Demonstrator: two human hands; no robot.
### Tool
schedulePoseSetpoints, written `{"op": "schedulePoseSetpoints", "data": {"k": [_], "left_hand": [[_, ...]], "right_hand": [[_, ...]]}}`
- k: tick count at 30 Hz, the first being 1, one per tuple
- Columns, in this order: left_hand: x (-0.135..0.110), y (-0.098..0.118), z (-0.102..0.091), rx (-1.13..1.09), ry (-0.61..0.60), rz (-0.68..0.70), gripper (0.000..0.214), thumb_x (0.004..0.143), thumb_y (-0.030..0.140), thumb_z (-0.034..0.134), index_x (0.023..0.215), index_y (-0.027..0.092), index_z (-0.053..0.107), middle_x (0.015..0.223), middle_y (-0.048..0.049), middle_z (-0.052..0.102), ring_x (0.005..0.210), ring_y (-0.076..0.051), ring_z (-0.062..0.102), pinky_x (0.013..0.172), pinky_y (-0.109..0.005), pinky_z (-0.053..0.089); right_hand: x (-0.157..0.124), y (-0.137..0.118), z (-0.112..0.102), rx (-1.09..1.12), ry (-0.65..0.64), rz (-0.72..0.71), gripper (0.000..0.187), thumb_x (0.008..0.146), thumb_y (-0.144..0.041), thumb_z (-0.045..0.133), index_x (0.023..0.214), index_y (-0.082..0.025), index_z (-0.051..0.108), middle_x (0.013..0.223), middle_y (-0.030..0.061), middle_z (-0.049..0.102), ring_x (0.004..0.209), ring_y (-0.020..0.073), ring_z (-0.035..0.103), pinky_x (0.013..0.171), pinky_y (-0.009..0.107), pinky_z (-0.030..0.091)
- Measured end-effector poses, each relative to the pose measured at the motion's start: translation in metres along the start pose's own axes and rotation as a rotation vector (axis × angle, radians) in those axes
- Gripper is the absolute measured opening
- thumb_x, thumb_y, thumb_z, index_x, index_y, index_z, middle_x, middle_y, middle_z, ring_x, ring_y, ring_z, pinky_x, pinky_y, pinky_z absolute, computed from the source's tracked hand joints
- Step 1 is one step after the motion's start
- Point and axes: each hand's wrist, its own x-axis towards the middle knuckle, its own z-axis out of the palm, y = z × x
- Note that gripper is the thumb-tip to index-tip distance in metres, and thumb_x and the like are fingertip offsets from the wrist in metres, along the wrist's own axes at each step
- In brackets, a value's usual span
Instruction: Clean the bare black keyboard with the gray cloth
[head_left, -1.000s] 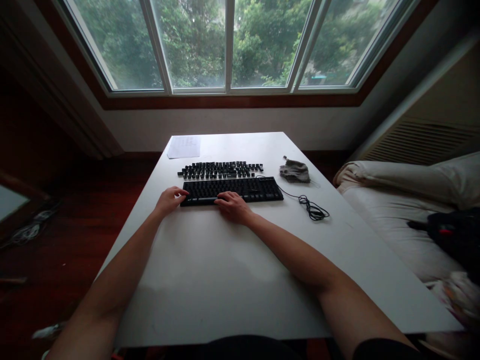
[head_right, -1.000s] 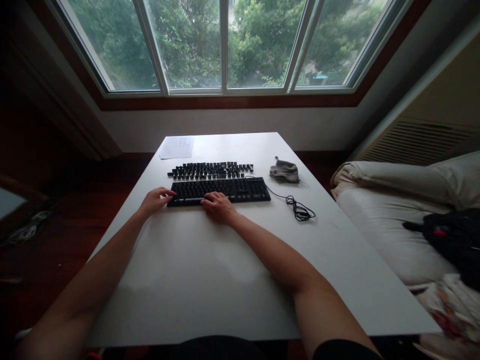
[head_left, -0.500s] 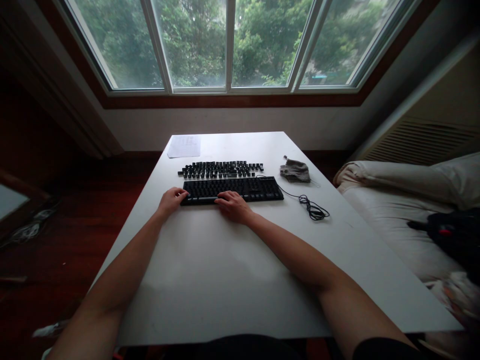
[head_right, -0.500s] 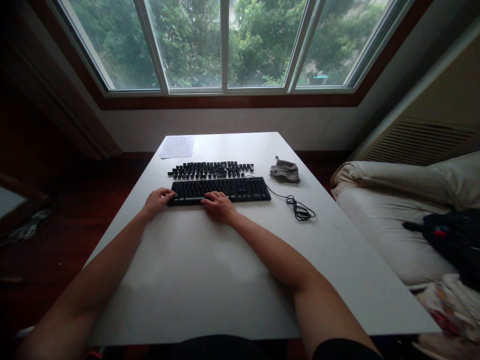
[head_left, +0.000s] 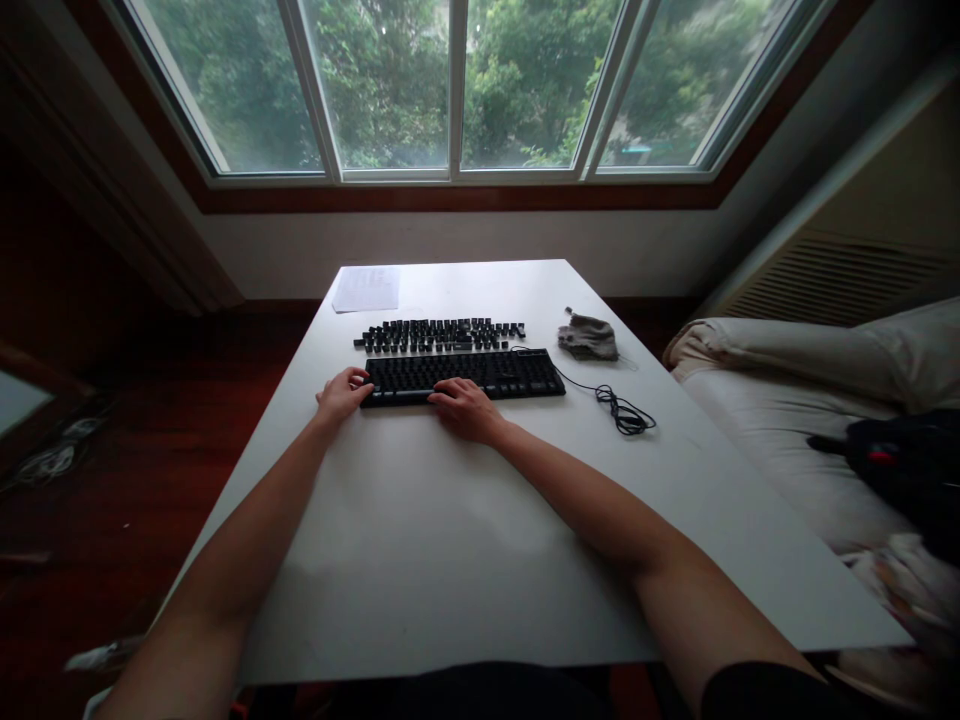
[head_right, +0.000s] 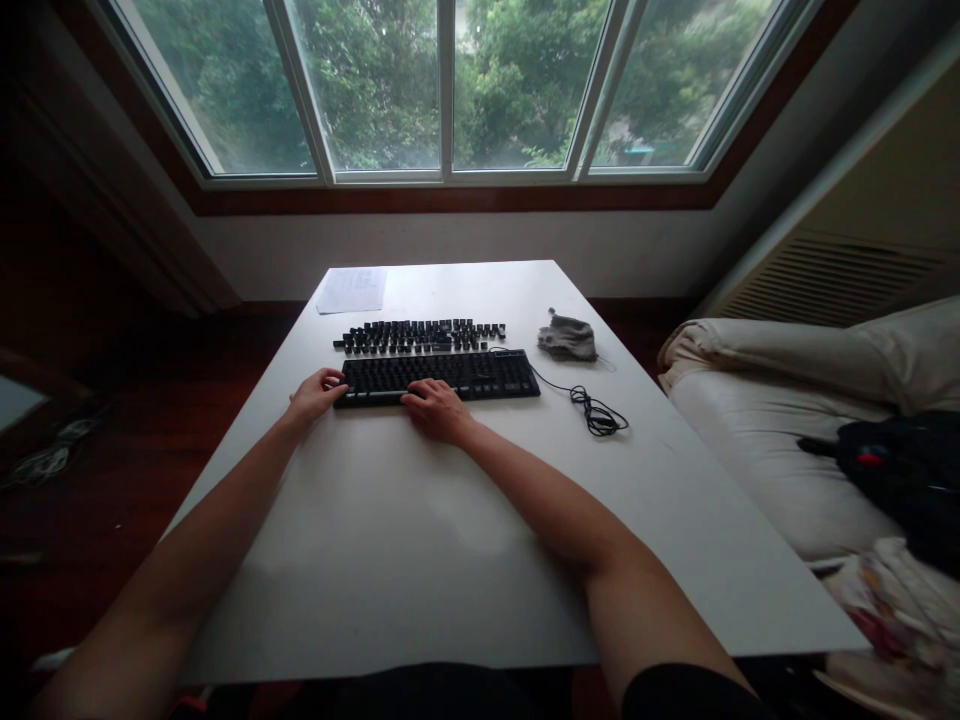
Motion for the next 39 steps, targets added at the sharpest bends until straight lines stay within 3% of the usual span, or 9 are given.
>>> {"op": "schedulePoseSetpoints", "data": {"k": [11, 18, 27, 33, 39], "left_hand": [[-0.002, 0.003, 0.007, 0.107, 0.126, -0.072, 0.029, 0.087, 0.051, 0.062, 0.099, 0.028, 0.073, 0.091, -0.0061, 0.076, 0.096, -0.03, 0.064, 0.091, -0.043, 0.035], [-0.006, 0.011, 0.007, 0.229, 0.09, -0.096, 0.031, 0.085, 0.053, 0.065, 0.106, 0.031, 0.07, 0.099, -0.0014, 0.076, 0.103, -0.028, 0.065, 0.095, -0.044, 0.035], [-0.015, 0.024, 0.004, 0.286, 0.085, -0.076, 0.042, 0.082, 0.061, 0.066, 0.111, 0.03, 0.07, 0.105, -0.005, 0.075, 0.109, -0.031, 0.064, 0.097, -0.045, 0.038], [-0.009, 0.018, -0.003, 0.193, 0.072, -0.114, 0.035, 0.093, 0.052, 0.051, 0.11, 0.03, 0.073, 0.107, -0.0034, 0.076, 0.109, -0.028, 0.065, 0.099, -0.045, 0.041], [-0.007, 0.016, -0.02, 0.028, -0.024, -0.081, 0.036, 0.081, 0.044, 0.062, 0.109, 0.026, 0.075, 0.096, -0.0018, 0.077, 0.096, -0.025, 0.068, 0.085, -0.034, 0.052]], "right_hand": [[0.0, 0.001, 0.0, 0.002, 0.012, -0.011, 0.032, 0.094, -0.024, 0.062, 0.126, -0.023, 0.067, 0.133, 0.0127, 0.062, 0.12, 0.0272, 0.054, 0.1, 0.044, 0.044], [0.001, 0.0, -0.002, 0.003, -0.006, -0.001, 0.033, 0.094, -0.024, 0.062, 0.126, -0.023, 0.067, 0.134, 0.0126, 0.062, 0.122, 0.0271, 0.054, 0.101, 0.044, 0.043], [0.002, -0.001, -0.004, 0.013, -0.019, 0.012, 0.033, 0.095, -0.024, 0.061, 0.127, -0.024, 0.067, 0.134, 0.0132, 0.062, 0.121, 0.0272, 0.054, 0.101, 0.044, 0.042], [0.002, -0.002, -0.005, 0.02, -0.017, 0.018, 0.032, 0.095, -0.024, 0.061, 0.127, -0.023, 0.067, 0.134, 0.0128, 0.062, 0.121, 0.027, 0.054, 0.101, 0.044, 0.042], [0.003, -0.002, -0.013, 0.004, 0.031, 0.088, 0.03, 0.097, -0.025, 0.059, 0.125, -0.023, 0.067, 0.127, 0.0119, 0.065, 0.117, 0.0266, 0.054, 0.102, 0.043, 0.04]]}}
